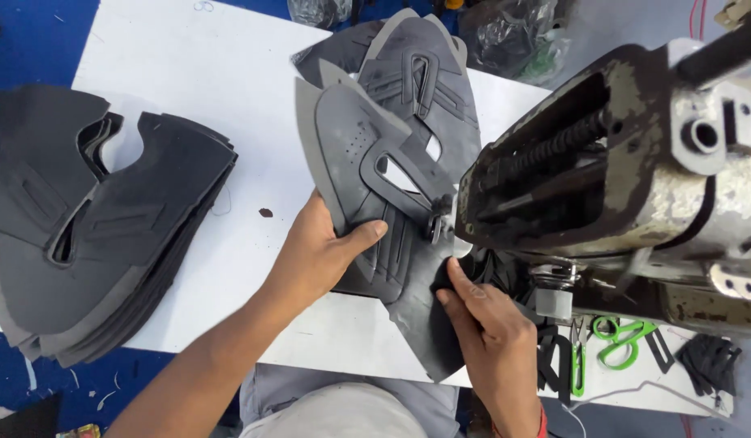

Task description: The person sews black rubber strips onto grey car mat parts using a sewing machine. They repeatedly pick up a part, align the strip, and guide it through the machine, then place the finished part aside.

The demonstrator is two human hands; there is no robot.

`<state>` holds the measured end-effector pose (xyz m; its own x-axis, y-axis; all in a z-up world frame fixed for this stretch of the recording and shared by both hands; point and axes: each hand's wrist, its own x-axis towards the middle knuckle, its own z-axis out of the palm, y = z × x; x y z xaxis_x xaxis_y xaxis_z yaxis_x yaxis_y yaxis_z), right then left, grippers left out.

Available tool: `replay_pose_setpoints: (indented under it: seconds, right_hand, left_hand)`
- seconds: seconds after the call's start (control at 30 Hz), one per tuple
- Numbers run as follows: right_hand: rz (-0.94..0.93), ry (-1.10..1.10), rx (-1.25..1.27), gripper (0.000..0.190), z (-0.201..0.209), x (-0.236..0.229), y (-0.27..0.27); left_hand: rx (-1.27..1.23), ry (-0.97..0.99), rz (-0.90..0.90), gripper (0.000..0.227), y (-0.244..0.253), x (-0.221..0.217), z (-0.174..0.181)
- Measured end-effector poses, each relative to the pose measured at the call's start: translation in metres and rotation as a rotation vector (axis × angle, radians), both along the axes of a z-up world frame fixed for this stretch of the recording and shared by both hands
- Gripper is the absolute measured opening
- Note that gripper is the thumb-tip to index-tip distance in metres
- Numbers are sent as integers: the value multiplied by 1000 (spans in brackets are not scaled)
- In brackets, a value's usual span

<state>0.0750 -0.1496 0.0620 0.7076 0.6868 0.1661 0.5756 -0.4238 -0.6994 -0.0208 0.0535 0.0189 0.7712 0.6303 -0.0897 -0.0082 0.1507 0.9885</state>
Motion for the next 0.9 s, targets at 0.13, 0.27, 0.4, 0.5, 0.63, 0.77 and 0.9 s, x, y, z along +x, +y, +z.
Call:
replay_pose_setpoints:
  seconds: [0.13, 0.27, 0.4, 0.5, 0.63, 0.77, 0.9]
  right_hand:
    - [-12, 43, -40, 41, -3, 4, -2]
    - [119, -102, -9, 43, -6, 24, -9]
    - [102, -742, -129, 23, 38, 25, 1]
    - [-356, -483, -197, 34, -2, 23, -37]
    - [-409, 316, -450, 89, -8, -13, -31]
    - [21, 740, 221, 106, -38, -44, -31]
    - [-75, 851, 305, 99, -25, -51, -17]
  left_hand:
    - [533, 115, 189, 73, 11, 8, 38]
    - [1215, 107, 40, 61, 27, 29, 48]
    - [917, 211, -610, 49, 36, 32, 6]
    - [533, 245, -675, 47, 24, 20, 32]
    - [202, 261, -601, 49, -5, 2, 30]
    - [43, 222, -423, 51, -23, -3, 22]
    - [-36, 178, -328, 52, -33, -4, 17]
